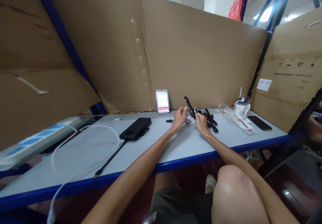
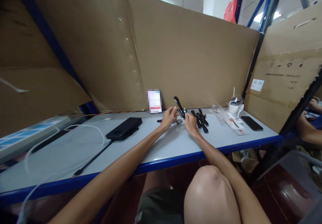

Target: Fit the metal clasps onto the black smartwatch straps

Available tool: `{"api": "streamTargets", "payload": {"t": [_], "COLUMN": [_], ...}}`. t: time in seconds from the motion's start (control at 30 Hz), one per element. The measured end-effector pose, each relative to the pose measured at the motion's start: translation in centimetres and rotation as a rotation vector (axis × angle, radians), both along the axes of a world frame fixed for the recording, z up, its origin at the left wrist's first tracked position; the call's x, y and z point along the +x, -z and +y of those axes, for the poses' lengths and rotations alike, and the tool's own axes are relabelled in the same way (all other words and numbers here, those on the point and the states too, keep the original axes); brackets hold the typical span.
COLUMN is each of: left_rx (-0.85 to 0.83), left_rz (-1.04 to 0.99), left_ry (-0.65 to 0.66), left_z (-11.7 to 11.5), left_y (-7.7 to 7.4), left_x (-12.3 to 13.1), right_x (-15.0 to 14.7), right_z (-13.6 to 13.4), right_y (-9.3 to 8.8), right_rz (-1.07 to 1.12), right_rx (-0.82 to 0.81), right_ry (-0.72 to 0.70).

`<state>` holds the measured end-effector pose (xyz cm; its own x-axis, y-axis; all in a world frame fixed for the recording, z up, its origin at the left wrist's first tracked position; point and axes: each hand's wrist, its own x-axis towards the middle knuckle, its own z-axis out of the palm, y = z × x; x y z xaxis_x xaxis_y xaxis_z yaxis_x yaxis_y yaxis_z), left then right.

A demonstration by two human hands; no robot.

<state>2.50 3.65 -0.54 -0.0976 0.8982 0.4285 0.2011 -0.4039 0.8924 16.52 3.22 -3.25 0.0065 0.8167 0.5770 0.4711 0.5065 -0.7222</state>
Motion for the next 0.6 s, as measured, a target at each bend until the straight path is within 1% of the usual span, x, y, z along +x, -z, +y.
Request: {"api": "streamTargets", "payload": {"t": [0.07, 0.13, 0.27, 0.43, 0.6], "left_rx": [-0.052, -0.093, -0.120, -0.093, -0.094], "left_rz": [-0.009, -0.001, -0.017, -0.024, -0.028], "left_ry": [0.101, 0.151, 0.168, 0.204, 0.210], "left_z": [-0.03, -0.13, -0.01, 0.32, 0.17], "left_y": [0.08, 0.10, 0.29, 0.56, 0.46], "left_x": [0.16, 0.31, 0.27, -0.02, -0.07], "right_x": [-0.05, -0.10, -0.23, -0.28, -0.27], "right_z": [-0.17, -0.40, -0.79, -0.92, -0.96], "right_y": [-0.07, -0.18, -0.34, -0.41, -0.53], "right_rz": [-0.023, -0.069, -0.123, -0.119, -0.126], "right_rx": [0.010, 0.034, 0.077, 0.054, 0.036], "right_ry": [-0.024, -0.038, -0.064, -0.091, -0.091]}}
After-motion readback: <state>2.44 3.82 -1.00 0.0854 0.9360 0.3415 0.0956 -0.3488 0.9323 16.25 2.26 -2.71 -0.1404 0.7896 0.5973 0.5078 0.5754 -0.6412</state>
